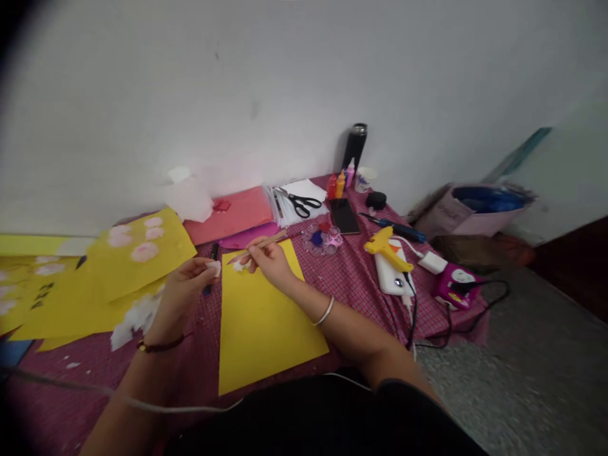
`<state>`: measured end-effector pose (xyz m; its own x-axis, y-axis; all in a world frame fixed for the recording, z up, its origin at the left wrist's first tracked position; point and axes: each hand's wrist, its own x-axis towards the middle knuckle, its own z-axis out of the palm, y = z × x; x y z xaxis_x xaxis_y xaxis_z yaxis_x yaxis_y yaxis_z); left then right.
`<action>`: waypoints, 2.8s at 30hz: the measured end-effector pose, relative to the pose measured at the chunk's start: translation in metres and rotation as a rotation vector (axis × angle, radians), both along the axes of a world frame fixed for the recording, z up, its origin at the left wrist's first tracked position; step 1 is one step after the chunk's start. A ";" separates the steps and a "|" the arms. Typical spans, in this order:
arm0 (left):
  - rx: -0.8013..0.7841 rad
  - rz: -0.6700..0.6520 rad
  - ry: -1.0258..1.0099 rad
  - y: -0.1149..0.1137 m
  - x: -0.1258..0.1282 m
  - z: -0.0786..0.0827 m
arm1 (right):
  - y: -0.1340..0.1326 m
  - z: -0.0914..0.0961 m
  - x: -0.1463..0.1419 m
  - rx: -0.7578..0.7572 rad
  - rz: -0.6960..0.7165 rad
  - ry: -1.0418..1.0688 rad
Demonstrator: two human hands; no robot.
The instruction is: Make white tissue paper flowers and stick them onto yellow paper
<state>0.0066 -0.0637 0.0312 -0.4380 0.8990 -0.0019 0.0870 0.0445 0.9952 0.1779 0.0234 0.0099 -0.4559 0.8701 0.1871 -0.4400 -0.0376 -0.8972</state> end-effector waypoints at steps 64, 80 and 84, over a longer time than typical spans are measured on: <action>0.111 -0.139 0.306 0.035 0.034 0.039 | 0.021 0.013 0.009 -0.496 0.161 0.221; -0.144 -0.609 1.505 0.066 0.006 -0.022 | 0.052 -0.031 0.003 -0.300 -0.059 -0.266; -0.160 -0.628 1.521 0.070 0.006 -0.025 | 0.053 -0.033 0.003 -0.294 -0.054 -0.265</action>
